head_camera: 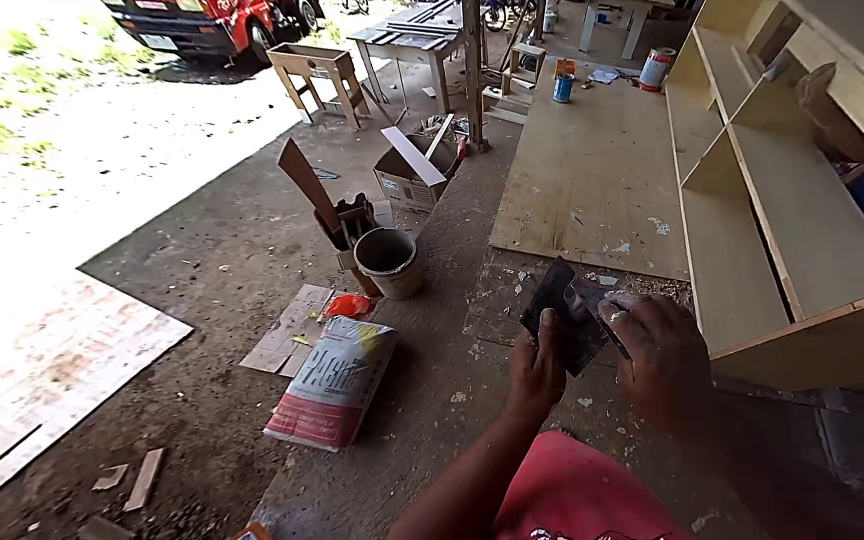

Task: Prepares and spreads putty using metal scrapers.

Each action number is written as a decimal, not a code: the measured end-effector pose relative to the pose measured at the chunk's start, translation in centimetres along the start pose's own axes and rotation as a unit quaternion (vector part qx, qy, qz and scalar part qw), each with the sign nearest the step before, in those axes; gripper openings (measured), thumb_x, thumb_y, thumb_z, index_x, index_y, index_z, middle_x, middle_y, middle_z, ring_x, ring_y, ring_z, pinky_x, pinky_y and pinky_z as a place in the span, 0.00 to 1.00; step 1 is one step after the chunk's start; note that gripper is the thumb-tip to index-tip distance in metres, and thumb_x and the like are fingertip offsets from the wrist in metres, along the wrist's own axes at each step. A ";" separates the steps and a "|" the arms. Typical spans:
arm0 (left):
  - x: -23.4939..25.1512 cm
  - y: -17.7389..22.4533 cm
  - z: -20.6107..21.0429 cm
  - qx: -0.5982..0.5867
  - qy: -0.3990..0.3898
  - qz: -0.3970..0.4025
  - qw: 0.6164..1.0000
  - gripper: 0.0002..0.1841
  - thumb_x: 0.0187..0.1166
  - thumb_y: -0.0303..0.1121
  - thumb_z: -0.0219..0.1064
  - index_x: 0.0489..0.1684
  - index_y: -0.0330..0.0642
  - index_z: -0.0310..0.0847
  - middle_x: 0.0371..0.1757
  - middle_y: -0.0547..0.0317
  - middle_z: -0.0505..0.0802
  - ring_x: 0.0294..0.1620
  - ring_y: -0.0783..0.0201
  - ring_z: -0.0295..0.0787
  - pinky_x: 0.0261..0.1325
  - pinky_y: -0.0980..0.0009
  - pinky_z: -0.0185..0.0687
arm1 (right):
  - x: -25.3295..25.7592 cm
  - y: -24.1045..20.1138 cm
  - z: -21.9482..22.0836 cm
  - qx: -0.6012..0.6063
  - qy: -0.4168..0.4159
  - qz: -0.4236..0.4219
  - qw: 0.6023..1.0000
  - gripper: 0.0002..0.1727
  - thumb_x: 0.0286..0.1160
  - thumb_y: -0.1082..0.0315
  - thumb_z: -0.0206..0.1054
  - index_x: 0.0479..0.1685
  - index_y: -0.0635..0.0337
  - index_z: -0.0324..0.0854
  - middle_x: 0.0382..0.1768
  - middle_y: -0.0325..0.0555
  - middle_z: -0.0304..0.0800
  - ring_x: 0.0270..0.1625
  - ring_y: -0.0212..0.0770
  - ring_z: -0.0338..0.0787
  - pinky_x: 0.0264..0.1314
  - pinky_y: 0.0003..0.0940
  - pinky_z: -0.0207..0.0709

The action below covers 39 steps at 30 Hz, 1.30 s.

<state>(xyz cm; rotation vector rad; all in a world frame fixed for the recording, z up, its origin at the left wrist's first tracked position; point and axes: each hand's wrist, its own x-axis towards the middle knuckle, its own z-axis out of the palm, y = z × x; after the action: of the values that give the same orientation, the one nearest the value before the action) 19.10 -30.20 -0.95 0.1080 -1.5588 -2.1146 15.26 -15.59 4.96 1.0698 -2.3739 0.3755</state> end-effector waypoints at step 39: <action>1.3 -0.9 -1.4 -0.143 0.043 -0.081 0.985 0.27 0.95 0.49 0.37 0.57 0.43 0.82 0.44 0.59 0.93 0.50 0.68 0.92 0.61 0.64 0.88 | 0.3 1.8 -1.1 0.230 0.023 -0.027 0.973 0.17 0.89 0.63 0.55 0.59 0.58 0.87 0.57 0.47 0.92 0.64 0.39 0.89 0.70 0.38 0.82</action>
<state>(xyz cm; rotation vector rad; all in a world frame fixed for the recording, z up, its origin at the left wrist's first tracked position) 18.18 -31.79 -1.92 0.2293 -1.2177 -2.4033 14.12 -14.15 5.94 1.3028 -2.2641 0.9528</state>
